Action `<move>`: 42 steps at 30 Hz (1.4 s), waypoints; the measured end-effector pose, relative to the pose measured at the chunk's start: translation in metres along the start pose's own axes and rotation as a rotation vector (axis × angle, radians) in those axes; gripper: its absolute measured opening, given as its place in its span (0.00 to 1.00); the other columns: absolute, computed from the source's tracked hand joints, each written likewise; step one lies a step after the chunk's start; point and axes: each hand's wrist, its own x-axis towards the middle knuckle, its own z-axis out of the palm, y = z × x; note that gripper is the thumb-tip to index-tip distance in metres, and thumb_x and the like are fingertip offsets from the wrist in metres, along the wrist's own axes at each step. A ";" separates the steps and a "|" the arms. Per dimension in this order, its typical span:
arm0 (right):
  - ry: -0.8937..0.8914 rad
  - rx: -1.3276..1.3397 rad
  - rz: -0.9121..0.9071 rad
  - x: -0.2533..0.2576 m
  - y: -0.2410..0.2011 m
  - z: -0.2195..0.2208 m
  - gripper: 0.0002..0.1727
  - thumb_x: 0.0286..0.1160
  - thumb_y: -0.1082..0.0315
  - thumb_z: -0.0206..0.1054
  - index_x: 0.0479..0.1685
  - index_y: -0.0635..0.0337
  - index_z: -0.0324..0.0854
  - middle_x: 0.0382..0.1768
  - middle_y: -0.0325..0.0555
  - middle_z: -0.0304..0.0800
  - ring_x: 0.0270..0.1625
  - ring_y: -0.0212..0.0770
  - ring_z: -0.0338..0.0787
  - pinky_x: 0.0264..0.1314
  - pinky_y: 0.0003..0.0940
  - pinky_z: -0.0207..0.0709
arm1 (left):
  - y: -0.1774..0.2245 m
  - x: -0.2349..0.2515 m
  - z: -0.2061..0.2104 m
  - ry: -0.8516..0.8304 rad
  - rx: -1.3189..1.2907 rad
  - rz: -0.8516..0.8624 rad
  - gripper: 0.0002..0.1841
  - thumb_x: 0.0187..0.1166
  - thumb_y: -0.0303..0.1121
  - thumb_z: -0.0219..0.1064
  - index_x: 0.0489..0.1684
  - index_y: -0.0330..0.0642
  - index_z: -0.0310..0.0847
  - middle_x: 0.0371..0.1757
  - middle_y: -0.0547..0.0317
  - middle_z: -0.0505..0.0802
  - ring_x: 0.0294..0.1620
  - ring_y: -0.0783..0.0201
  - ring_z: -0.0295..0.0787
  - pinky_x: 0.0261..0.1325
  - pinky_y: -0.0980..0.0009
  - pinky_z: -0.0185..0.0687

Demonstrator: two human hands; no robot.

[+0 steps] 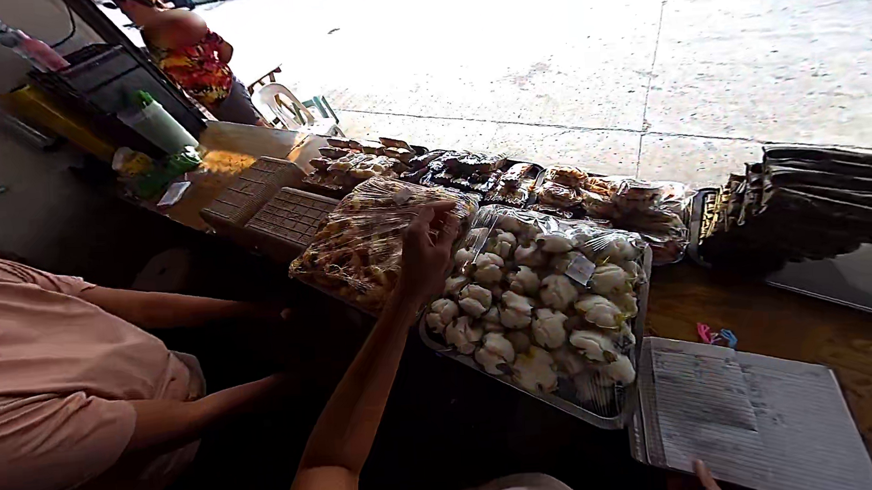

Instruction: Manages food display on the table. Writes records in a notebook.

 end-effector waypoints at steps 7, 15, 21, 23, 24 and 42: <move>-0.109 -0.077 0.159 0.013 -0.020 -0.011 0.09 0.93 0.64 0.53 0.59 0.58 0.73 0.41 0.40 0.91 0.43 0.31 0.94 0.50 0.25 0.88 | 0.093 -0.238 0.200 -1.413 -0.262 -0.346 0.28 0.93 0.45 0.52 0.64 0.20 0.80 0.58 0.25 0.89 0.64 0.34 0.86 0.72 0.39 0.72; -0.387 -0.782 0.007 0.025 -0.130 -0.135 0.14 0.91 0.66 0.55 0.60 0.66 0.80 0.45 0.49 0.97 0.47 0.39 0.97 0.49 0.31 0.88 | 0.071 -0.258 0.301 -0.702 -0.629 -1.340 0.31 0.93 0.51 0.50 0.83 0.33 0.62 0.77 0.38 0.80 0.74 0.48 0.81 0.75 0.52 0.76; -0.662 -0.592 -0.459 0.023 -0.206 -0.110 0.31 0.94 0.45 0.39 0.62 0.62 0.78 0.46 0.43 0.99 0.50 0.40 0.98 0.61 0.35 0.89 | 0.096 -0.256 0.326 -0.453 -0.573 -1.288 0.23 0.83 0.33 0.70 0.71 0.28 0.71 0.57 0.43 0.90 0.51 0.61 0.92 0.55 0.66 0.89; -0.600 -0.523 -0.519 0.035 -0.210 -0.089 0.41 0.92 0.39 0.29 0.68 0.70 0.72 0.49 0.48 0.97 0.48 0.42 0.98 0.58 0.36 0.89 | 0.109 -0.253 0.324 -0.416 -0.481 -1.108 0.21 0.75 0.26 0.75 0.62 0.24 0.76 0.48 0.46 0.93 0.44 0.67 0.93 0.51 0.71 0.90; -0.540 -0.521 -0.547 0.044 -0.209 -0.081 0.44 0.91 0.39 0.22 0.70 0.71 0.71 0.49 0.47 0.96 0.45 0.39 0.96 0.54 0.35 0.88 | 0.117 -0.249 0.322 -0.439 -0.406 -0.987 0.20 0.72 0.26 0.77 0.57 0.24 0.79 0.45 0.48 0.94 0.43 0.69 0.93 0.53 0.72 0.89; -0.393 -0.344 -0.838 0.142 -0.149 -0.036 0.11 0.68 0.81 0.73 0.33 0.57 0.76 0.27 0.34 0.89 0.23 0.26 0.89 0.30 0.22 0.87 | 0.193 -0.206 0.338 -0.793 0.207 -0.306 0.17 0.75 0.37 0.70 0.41 0.26 0.87 0.37 0.36 0.92 0.46 0.39 0.92 0.52 0.42 0.82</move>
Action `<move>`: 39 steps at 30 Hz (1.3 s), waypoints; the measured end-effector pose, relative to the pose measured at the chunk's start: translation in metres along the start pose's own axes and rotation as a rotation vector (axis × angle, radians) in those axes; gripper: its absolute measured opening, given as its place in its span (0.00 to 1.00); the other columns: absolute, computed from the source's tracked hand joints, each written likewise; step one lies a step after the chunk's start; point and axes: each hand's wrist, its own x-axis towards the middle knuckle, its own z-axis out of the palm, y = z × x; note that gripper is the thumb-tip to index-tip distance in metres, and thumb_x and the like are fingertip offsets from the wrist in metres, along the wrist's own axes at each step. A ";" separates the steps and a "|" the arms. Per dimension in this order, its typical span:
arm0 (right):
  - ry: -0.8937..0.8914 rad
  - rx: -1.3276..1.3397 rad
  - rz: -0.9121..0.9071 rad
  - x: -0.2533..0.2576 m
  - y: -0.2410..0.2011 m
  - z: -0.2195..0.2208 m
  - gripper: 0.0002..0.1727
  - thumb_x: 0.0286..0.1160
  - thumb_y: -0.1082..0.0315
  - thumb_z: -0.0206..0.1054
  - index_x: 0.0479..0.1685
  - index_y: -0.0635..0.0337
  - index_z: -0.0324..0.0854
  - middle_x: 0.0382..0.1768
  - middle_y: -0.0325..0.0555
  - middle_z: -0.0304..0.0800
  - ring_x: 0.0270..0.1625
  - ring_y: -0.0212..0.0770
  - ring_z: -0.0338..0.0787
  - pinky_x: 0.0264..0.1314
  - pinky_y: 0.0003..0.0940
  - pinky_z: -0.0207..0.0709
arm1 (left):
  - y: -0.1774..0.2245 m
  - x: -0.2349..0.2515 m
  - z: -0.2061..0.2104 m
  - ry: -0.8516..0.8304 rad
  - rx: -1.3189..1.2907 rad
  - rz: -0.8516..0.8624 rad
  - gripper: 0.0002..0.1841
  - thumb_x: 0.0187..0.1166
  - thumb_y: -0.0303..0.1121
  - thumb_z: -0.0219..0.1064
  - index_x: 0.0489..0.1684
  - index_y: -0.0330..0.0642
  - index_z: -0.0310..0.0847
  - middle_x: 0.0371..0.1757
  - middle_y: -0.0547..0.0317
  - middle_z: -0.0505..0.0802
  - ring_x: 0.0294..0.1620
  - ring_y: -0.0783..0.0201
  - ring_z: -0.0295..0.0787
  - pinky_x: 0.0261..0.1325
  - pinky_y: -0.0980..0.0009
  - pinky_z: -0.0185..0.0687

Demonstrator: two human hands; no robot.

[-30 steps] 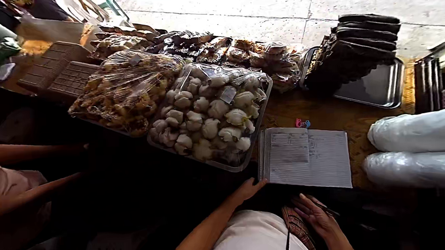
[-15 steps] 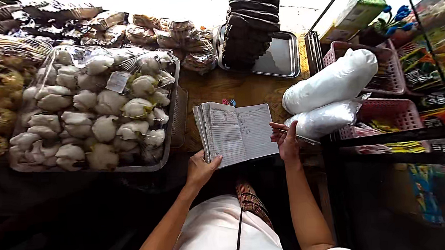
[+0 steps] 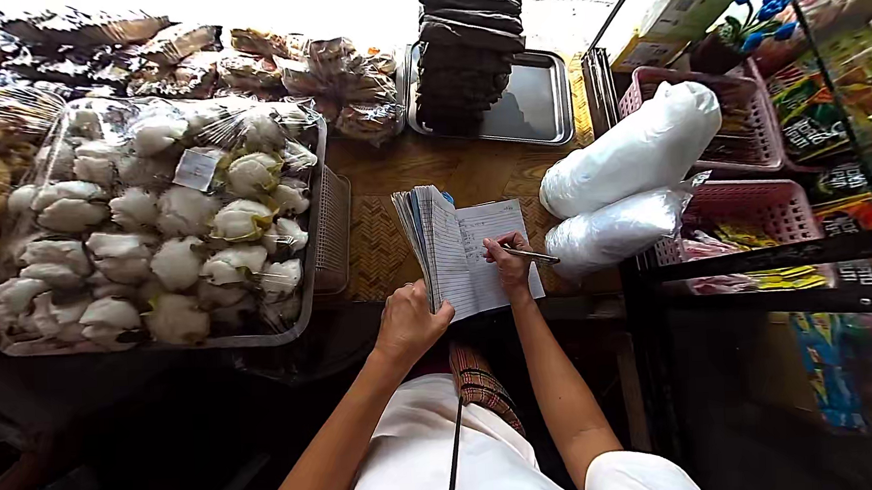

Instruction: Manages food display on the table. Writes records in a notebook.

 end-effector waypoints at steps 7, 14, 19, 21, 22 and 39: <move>-0.042 -0.080 -0.115 0.003 -0.004 -0.007 0.10 0.62 0.81 0.76 0.32 0.61 0.79 0.32 0.38 0.89 0.27 0.28 0.89 0.34 0.25 0.89 | 0.007 0.000 -0.002 -0.033 0.059 0.000 0.19 0.77 0.40 0.69 0.44 0.26 0.87 0.41 0.34 0.92 0.49 0.36 0.91 0.53 0.40 0.81; 0.063 -0.172 -0.021 -0.001 -0.003 -0.003 0.15 0.66 0.78 0.77 0.24 0.58 0.73 0.17 0.33 0.82 0.13 0.24 0.80 0.18 0.20 0.80 | 0.011 -0.001 -0.001 -0.031 0.135 -0.012 0.20 0.77 0.41 0.68 0.42 0.26 0.87 0.40 0.33 0.92 0.48 0.35 0.92 0.50 0.39 0.81; 0.028 -0.178 -0.107 0.002 0.001 -0.007 0.18 0.66 0.77 0.75 0.17 0.54 0.70 0.16 0.31 0.79 0.12 0.21 0.75 0.16 0.17 0.75 | 0.007 -0.002 0.005 0.053 0.130 0.057 0.19 0.75 0.40 0.70 0.35 0.26 0.86 0.33 0.35 0.91 0.41 0.36 0.92 0.42 0.40 0.80; 0.025 -0.200 -0.134 0.001 0.007 -0.008 0.18 0.67 0.77 0.72 0.16 0.53 0.69 0.14 0.30 0.78 0.11 0.21 0.75 0.15 0.17 0.74 | 0.004 -0.002 0.008 0.087 0.126 0.080 0.18 0.73 0.40 0.71 0.33 0.26 0.86 0.31 0.37 0.90 0.39 0.37 0.92 0.39 0.41 0.80; 0.029 -0.216 -0.136 0.001 0.008 -0.007 0.18 0.68 0.77 0.71 0.15 0.53 0.68 0.14 0.30 0.77 0.11 0.21 0.74 0.15 0.17 0.74 | 0.002 -0.001 0.009 0.099 0.128 0.088 0.18 0.72 0.39 0.71 0.32 0.27 0.86 0.30 0.38 0.90 0.37 0.38 0.92 0.37 0.42 0.80; 0.051 -0.394 -0.266 0.011 0.023 -0.007 0.17 0.63 0.76 0.67 0.12 0.53 0.67 0.14 0.29 0.72 0.16 0.19 0.71 0.20 0.16 0.67 | -0.004 0.001 0.013 0.138 0.136 0.123 0.16 0.68 0.39 0.75 0.27 0.30 0.84 0.24 0.43 0.87 0.30 0.41 0.90 0.29 0.45 0.78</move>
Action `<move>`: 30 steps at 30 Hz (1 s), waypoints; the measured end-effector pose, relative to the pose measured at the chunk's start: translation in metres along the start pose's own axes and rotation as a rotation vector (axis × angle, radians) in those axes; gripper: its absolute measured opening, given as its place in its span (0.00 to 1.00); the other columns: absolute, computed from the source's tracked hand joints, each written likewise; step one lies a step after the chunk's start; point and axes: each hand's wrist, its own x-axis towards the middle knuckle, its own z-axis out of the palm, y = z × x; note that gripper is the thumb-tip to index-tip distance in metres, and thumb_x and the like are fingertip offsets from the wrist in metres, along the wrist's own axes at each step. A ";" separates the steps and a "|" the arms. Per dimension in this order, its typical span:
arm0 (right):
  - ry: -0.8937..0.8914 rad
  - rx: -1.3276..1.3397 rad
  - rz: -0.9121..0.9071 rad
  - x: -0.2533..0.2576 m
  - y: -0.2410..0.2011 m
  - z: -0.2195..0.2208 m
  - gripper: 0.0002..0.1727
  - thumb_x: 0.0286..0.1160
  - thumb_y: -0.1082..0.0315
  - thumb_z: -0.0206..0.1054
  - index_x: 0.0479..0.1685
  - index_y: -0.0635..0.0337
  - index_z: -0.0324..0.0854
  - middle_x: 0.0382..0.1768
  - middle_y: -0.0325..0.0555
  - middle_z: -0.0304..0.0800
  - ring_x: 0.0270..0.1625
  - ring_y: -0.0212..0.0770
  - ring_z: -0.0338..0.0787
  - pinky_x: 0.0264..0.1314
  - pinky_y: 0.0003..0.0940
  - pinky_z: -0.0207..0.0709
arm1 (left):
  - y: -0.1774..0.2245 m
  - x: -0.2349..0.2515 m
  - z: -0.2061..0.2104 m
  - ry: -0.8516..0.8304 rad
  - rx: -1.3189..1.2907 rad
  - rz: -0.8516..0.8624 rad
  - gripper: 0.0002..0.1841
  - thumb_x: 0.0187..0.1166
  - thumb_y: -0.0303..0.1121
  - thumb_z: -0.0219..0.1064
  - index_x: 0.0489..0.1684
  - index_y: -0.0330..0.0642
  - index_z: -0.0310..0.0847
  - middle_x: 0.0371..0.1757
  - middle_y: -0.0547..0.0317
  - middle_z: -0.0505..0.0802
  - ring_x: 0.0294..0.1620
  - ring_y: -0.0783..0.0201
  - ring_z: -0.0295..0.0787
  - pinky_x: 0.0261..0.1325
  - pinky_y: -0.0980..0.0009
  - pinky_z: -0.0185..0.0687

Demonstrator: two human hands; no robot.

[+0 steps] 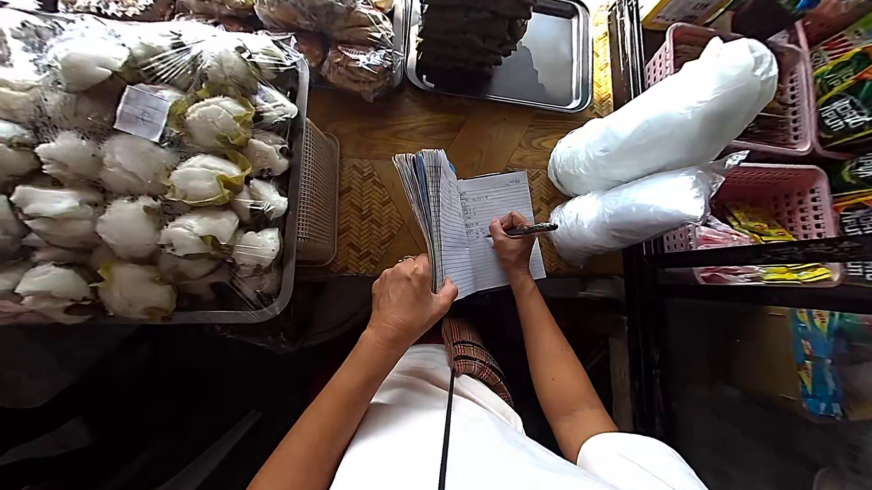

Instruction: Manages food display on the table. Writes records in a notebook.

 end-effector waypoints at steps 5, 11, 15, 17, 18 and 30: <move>0.005 0.080 0.014 0.002 0.000 -0.002 0.17 0.63 0.78 0.66 0.13 0.52 0.67 0.15 0.28 0.73 0.15 0.18 0.71 0.19 0.14 0.68 | 0.000 0.000 0.000 -0.010 0.010 -0.015 0.17 0.69 0.40 0.74 0.27 0.31 0.84 0.24 0.43 0.87 0.31 0.42 0.90 0.30 0.45 0.78; -0.018 0.051 -0.014 0.001 0.003 -0.001 0.16 0.64 0.77 0.66 0.13 0.54 0.68 0.16 0.29 0.72 0.17 0.19 0.72 0.21 0.15 0.69 | -0.001 0.000 0.001 -0.014 0.019 -0.012 0.17 0.70 0.40 0.74 0.28 0.31 0.84 0.24 0.43 0.87 0.31 0.42 0.90 0.30 0.45 0.79; -0.030 0.030 -0.036 0.002 0.003 -0.002 0.17 0.64 0.78 0.65 0.13 0.53 0.66 0.15 0.29 0.69 0.18 0.18 0.69 0.23 0.14 0.64 | -0.001 0.000 0.001 -0.013 0.022 -0.003 0.17 0.69 0.39 0.74 0.27 0.30 0.83 0.24 0.43 0.87 0.31 0.42 0.90 0.29 0.46 0.78; -0.023 0.028 -0.068 0.002 0.002 -0.001 0.17 0.63 0.78 0.65 0.12 0.54 0.66 0.15 0.29 0.68 0.19 0.18 0.68 0.25 0.14 0.62 | -0.003 0.000 0.000 -0.012 0.018 -0.003 0.17 0.70 0.40 0.73 0.28 0.30 0.84 0.25 0.43 0.87 0.31 0.42 0.90 0.29 0.46 0.78; -0.019 0.020 -0.069 0.003 0.002 -0.001 0.16 0.63 0.78 0.65 0.12 0.55 0.67 0.15 0.29 0.69 0.19 0.18 0.68 0.25 0.14 0.62 | -0.003 0.000 0.000 -0.013 0.013 -0.005 0.17 0.70 0.40 0.73 0.28 0.30 0.84 0.25 0.42 0.87 0.31 0.42 0.90 0.30 0.45 0.79; -0.044 0.339 0.159 0.004 -0.029 -0.017 0.13 0.86 0.69 0.57 0.27 0.51 0.74 0.23 0.27 0.82 0.17 0.18 0.76 0.21 0.13 0.74 | -0.026 -0.002 -0.005 -0.015 -0.153 0.020 0.14 0.69 0.36 0.73 0.30 0.29 0.86 0.24 0.44 0.87 0.30 0.47 0.89 0.35 0.47 0.80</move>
